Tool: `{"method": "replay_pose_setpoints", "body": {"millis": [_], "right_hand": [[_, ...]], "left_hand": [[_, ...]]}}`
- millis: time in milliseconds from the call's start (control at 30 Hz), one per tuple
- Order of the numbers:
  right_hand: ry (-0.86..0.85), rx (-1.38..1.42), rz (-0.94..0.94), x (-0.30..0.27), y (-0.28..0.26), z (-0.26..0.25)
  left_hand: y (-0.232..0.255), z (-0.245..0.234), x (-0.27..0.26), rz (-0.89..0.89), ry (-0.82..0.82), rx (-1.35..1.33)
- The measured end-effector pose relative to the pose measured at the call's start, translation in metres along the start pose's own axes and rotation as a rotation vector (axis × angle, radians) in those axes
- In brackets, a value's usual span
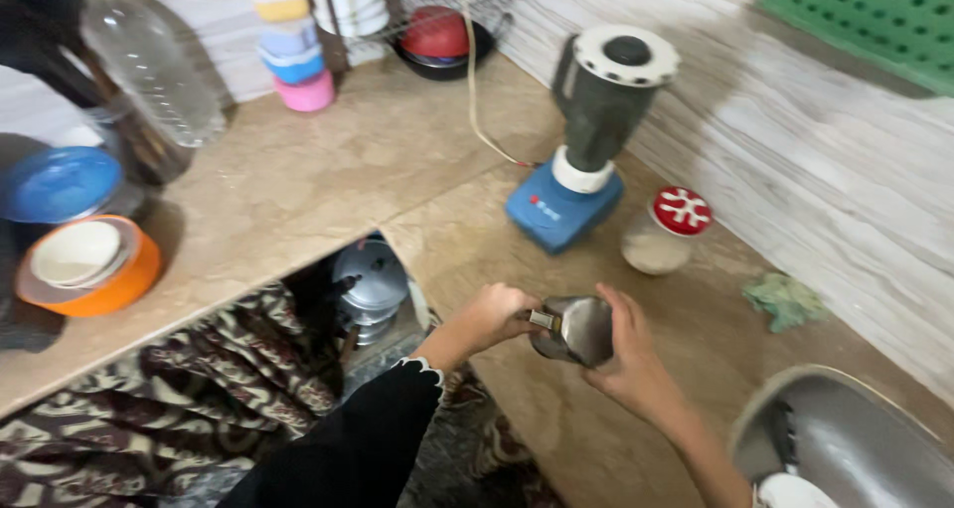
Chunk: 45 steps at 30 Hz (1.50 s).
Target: The person plugs a blender's cord into the wall socket, presses the blender's buttons, washes a knife, a plate and a metal cup at the sink with a sponge, places the cup on a dish rack, rinses the plate, and presses the blender buttons again while holding the jar lid.
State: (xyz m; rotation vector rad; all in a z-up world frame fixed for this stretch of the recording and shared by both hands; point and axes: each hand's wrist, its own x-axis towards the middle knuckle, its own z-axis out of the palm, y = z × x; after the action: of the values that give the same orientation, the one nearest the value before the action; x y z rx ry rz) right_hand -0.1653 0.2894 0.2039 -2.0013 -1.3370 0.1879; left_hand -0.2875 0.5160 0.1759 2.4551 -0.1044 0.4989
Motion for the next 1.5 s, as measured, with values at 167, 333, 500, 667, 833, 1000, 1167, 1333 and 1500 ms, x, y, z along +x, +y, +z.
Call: {"method": "replay_pose_setpoints", "body": {"millis": [167, 333, 500, 667, 833, 1000, 1167, 1333, 1500], "right_hand": [[-0.075, 0.359, 0.277, 0.060, -0.028, 0.064], [0.099, 0.398, 0.084, 0.110, -0.062, 0.128], [0.176, 0.514, 0.050, 0.162, -0.086, 0.176], [0.164, 0.413, 0.027, 0.214, -0.092, 0.198], [0.068, 0.546, 0.011, 0.266, -0.092, 0.199], [0.007, 0.628, -0.042, 0.328, -0.085, 0.187], [-0.016, 0.634, -0.112, 0.403, -0.070, 0.175], [-0.020, 0.612, -0.209, 0.477, -0.070, 0.163], [0.071, 0.513, -0.134, 0.535, -0.080, 0.148]], "left_hand": [[-0.038, -0.064, -0.045, -0.228, 0.052, 0.079], [-0.060, -0.127, -0.079, -0.323, 0.235, 0.028], [-0.070, -0.175, -0.092, -0.356, 0.447, -0.045], [-0.089, -0.208, -0.087, -0.531, 0.457, -0.095], [-0.116, -0.236, -0.070, -0.565, 0.450, -0.010], [-0.144, -0.264, -0.044, -0.499, 0.460, -0.202], [-0.180, -0.291, -0.004, -0.458, 0.421, -0.238], [-0.203, -0.315, 0.035, -0.486, 0.496, -0.196], [-0.210, -0.351, 0.076, -0.449, 0.567, -0.086]]}}
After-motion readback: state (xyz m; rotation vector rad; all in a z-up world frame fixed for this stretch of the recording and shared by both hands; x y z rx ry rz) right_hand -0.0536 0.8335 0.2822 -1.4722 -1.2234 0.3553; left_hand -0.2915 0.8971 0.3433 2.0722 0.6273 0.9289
